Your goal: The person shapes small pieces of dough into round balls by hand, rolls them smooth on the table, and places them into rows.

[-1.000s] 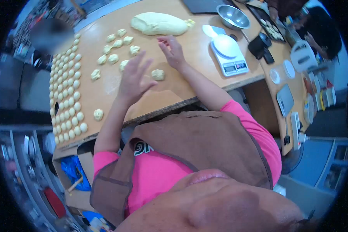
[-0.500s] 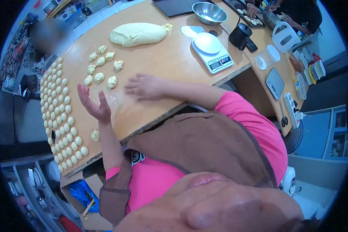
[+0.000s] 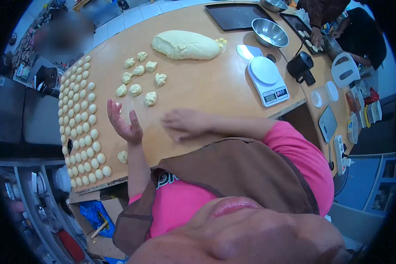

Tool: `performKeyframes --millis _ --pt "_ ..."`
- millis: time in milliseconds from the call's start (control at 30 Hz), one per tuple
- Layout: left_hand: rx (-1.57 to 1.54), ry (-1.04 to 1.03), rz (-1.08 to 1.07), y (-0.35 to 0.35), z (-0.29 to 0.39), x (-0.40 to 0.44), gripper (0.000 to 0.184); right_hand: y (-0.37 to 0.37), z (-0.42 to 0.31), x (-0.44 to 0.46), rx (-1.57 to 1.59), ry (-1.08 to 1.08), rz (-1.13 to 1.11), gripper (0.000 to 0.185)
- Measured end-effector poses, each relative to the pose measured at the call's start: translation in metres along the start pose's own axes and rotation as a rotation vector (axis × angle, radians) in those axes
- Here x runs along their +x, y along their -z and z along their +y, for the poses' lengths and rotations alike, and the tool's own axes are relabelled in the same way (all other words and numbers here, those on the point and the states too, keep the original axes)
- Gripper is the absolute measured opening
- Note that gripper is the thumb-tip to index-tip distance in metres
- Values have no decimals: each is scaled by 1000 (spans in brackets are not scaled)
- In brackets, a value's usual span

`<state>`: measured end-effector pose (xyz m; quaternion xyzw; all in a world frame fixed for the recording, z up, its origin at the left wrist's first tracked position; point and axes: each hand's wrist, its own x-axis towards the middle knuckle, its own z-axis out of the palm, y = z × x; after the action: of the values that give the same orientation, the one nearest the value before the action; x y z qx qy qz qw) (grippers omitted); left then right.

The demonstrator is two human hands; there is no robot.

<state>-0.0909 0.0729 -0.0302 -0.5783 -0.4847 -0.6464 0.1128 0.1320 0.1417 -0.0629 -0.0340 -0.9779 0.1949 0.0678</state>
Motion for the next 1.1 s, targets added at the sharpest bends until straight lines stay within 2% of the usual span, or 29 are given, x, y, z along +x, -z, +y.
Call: performKeyframes --millis 67,133,200,267,333,400,467,533,600,633,667,733,767,833,867,933,1000,1067,1100 --pt "24 -27 -1 4 -1 0 54 1 -2 -48 262 124 -7 41" --pt "39 -51 5 2 -5 5 53 -1 37 -86 513 200 325 23" --pt "37 -17 -93 4 -3 1 55 63 39 -80 176 -325 36 14" --pt "17 -2 -93 1 0 0 55 43 94 -52 -72 62 347 22" --pt "58 -23 -111 2 -2 0 54 46 63 -2 117 -94 556 33" --pt "63 -14 -89 1 -3 2 54 22 23 22 1270 -552 329 39" --pt "95 10 -82 8 -6 -1 54 -14 5 -8 293 -49 285 37" --pt "75 4 -58 8 -11 0 55 14 -16 -41 357 35 163 28" --pt "88 20 -53 9 -9 2 55 7 22 -76 399 27 277 23" --pt "89 -5 -67 8 -9 3 56 21 34 -79 287 -87 267 24" --pt "86 -29 -84 7 -9 2 56 35 48 -74 172 -202 256 24" --pt "110 -9 -109 8 -7 1 57 34 76 -38 73 -202 287 34" --pt "87 -6 -116 7 -5 2 57 30 64 -17 83 -195 287 34" --pt "72 2 -112 5 -5 3 57 26 28 23 229 -159 470 43" --pt "73 8 -114 3 -6 1 57 17 18 24 233 -140 333 46" --pt "81 -4 -43 4 -12 2 54 14 -14 -5 356 -156 146 40" --pt "60 -2 -54 6 -9 6 55 9 -6 -44 393 -51 176 25" --pt "38 20 -68 9 -7 6 56 25 17 -67 239 -76 175 19" --pt "44 12 -77 8 -6 7 56 29 30 -58 67 -129 203 20"
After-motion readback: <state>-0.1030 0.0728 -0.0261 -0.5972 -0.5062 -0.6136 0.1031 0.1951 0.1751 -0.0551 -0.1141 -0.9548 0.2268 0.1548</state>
